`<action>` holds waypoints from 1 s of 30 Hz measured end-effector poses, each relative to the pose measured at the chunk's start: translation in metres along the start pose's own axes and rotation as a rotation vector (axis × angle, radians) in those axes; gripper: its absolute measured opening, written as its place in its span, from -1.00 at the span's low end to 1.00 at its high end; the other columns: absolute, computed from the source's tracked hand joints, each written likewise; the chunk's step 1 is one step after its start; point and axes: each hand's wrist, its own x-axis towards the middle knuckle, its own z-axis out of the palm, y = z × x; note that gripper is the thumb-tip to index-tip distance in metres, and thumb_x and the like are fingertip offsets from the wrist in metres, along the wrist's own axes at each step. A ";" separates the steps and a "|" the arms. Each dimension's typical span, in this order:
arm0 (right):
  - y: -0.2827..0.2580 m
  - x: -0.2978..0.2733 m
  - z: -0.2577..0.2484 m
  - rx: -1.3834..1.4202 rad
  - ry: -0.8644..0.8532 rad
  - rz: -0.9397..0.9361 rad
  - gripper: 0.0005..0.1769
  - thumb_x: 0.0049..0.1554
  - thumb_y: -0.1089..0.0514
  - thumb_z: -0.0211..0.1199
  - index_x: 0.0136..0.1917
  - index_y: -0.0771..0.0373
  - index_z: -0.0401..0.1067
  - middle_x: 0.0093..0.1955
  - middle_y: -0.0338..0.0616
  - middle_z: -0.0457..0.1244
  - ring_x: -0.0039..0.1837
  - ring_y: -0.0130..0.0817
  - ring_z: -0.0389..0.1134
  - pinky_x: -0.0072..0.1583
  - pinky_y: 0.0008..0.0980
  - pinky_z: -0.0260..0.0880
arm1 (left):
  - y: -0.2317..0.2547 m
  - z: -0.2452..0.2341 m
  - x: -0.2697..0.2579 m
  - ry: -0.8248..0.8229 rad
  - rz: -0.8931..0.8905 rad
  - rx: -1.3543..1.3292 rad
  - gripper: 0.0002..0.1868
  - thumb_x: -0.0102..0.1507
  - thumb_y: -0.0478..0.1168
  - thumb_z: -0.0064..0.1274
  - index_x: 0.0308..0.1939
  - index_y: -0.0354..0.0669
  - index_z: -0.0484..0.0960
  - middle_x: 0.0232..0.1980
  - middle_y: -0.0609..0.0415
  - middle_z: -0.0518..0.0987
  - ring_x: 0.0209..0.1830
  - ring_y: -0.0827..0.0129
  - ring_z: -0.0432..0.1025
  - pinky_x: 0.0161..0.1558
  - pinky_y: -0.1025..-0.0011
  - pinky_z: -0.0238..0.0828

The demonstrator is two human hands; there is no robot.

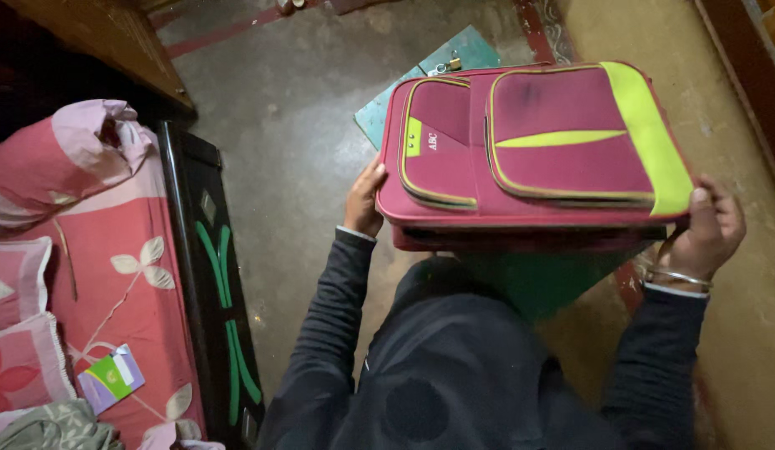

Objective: The person repeatedly zips and unzips the compartments of a maroon and lime-green backpack placed on a green table. They rotate the bag to access different zippers and use both hands to operate the zipper pulls.

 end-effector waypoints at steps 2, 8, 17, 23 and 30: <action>-0.012 0.001 0.019 0.091 -0.076 -0.055 -0.53 0.37 0.11 0.41 0.38 0.46 0.41 0.25 -0.01 0.35 0.24 -0.30 0.39 0.36 -0.34 0.46 | 0.011 0.020 -0.005 -0.066 0.053 -0.091 -0.42 0.45 -0.20 -0.16 0.54 -0.36 0.20 0.46 -0.09 0.40 0.40 0.26 0.37 0.39 0.31 0.30; -0.029 -0.011 0.061 -0.021 -0.166 -0.241 -0.24 0.35 0.02 0.43 0.61 0.36 0.13 0.50 -0.07 0.21 0.47 -0.32 0.28 0.52 -0.31 0.32 | 0.028 0.057 -0.010 -0.259 0.159 -0.277 -0.35 0.52 -0.09 -0.18 0.60 -0.36 0.06 0.51 -0.11 0.35 0.47 0.22 0.31 0.46 0.23 0.29; 0.047 -0.020 0.024 0.289 0.077 -0.007 -0.58 0.50 0.10 0.29 0.49 0.33 0.30 0.20 -0.15 0.29 0.15 -0.36 0.26 0.11 -0.42 0.27 | -0.019 0.035 -0.025 -0.162 0.045 -0.263 -0.30 0.45 -0.20 0.00 0.60 -0.12 0.03 0.31 0.00 0.48 0.13 0.34 0.51 0.08 0.31 0.56; 0.083 -0.110 0.035 -0.407 -0.576 0.034 -0.63 0.26 0.22 0.28 0.30 0.38 0.39 0.11 0.00 0.36 0.18 -0.15 0.35 0.29 -0.15 0.33 | -0.051 -0.003 -0.034 -0.259 -0.001 -0.219 -0.33 0.43 -0.24 0.15 0.53 -0.14 0.14 -0.05 0.07 0.60 -0.24 0.49 0.50 -0.22 0.56 0.45; 0.071 -0.155 0.124 0.543 -0.271 0.449 -0.35 0.18 0.28 0.21 0.53 0.24 0.23 0.43 -0.12 0.26 0.46 -0.13 0.29 0.49 0.01 0.23 | -0.066 -0.063 -0.017 -0.072 -0.374 -0.051 -0.71 0.43 -0.15 0.16 0.04 -0.29 0.48 -0.21 0.13 0.59 -0.30 0.47 0.49 -0.20 0.47 0.52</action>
